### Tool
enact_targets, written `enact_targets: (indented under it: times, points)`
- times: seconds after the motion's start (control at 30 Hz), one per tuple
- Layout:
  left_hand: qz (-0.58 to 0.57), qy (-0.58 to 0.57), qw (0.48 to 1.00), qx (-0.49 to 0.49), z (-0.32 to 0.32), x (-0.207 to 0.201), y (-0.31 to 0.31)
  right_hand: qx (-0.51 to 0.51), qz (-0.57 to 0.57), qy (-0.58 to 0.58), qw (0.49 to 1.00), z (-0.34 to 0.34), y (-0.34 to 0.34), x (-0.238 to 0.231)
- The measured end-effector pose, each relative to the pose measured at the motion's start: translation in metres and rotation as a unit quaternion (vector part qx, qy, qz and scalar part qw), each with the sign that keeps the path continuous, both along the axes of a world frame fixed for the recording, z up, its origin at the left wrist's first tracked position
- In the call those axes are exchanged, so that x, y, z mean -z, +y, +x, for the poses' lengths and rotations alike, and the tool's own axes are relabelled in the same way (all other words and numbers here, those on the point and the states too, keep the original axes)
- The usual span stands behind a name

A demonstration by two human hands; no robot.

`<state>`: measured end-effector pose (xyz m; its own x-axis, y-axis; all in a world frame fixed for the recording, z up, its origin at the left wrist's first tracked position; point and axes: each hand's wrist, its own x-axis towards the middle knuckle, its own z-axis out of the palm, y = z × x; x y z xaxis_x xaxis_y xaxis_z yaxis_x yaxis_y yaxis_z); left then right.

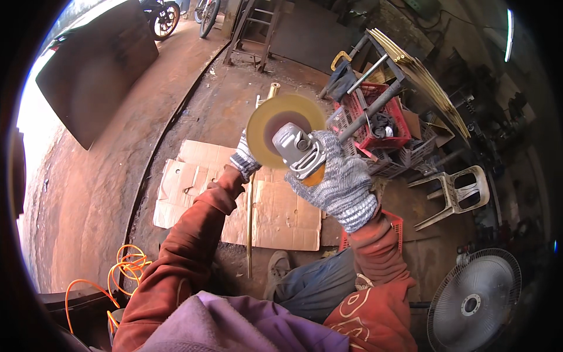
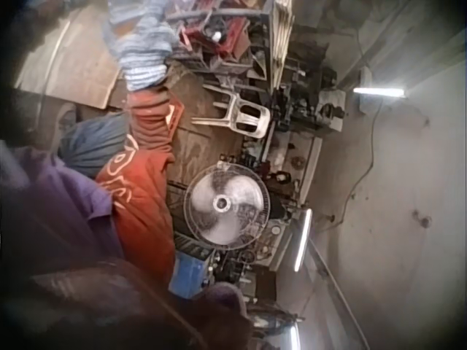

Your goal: The person uses an angle grinder to smooth and shape the edges of metal tubing, holding the grinder with both hands while rotating the tubing to access different sides.

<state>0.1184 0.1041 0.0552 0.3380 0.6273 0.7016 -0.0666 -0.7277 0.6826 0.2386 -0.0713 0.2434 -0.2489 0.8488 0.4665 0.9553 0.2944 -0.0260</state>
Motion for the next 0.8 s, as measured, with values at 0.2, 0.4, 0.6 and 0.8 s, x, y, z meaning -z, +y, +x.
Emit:
enact_targets:
  times: [0.2, 0.4, 0.6, 0.8]
  points:
    - [-0.058, -0.059, 0.996, 0.038, 0.008, 0.009, 0.002, 0.045, -0.040, -0.008, 0.998, 0.000, -0.002, 0.007]
    - [0.004, 0.112, 0.992, -0.061, -0.002, -0.010, -0.001, 0.022, -0.029, 0.057, 0.998, 0.003, 0.007, -0.002]
    - [0.026, 0.114, 0.992, -0.049, -0.007, -0.009, -0.002, 0.029, -0.050, 0.021, 0.998, 0.001, 0.004, 0.005]
    - [-0.079, 0.073, 0.994, 0.034, 0.008, 0.026, -0.033, -0.010, -0.001, -0.034, 0.999, -0.004, -0.001, 0.005]
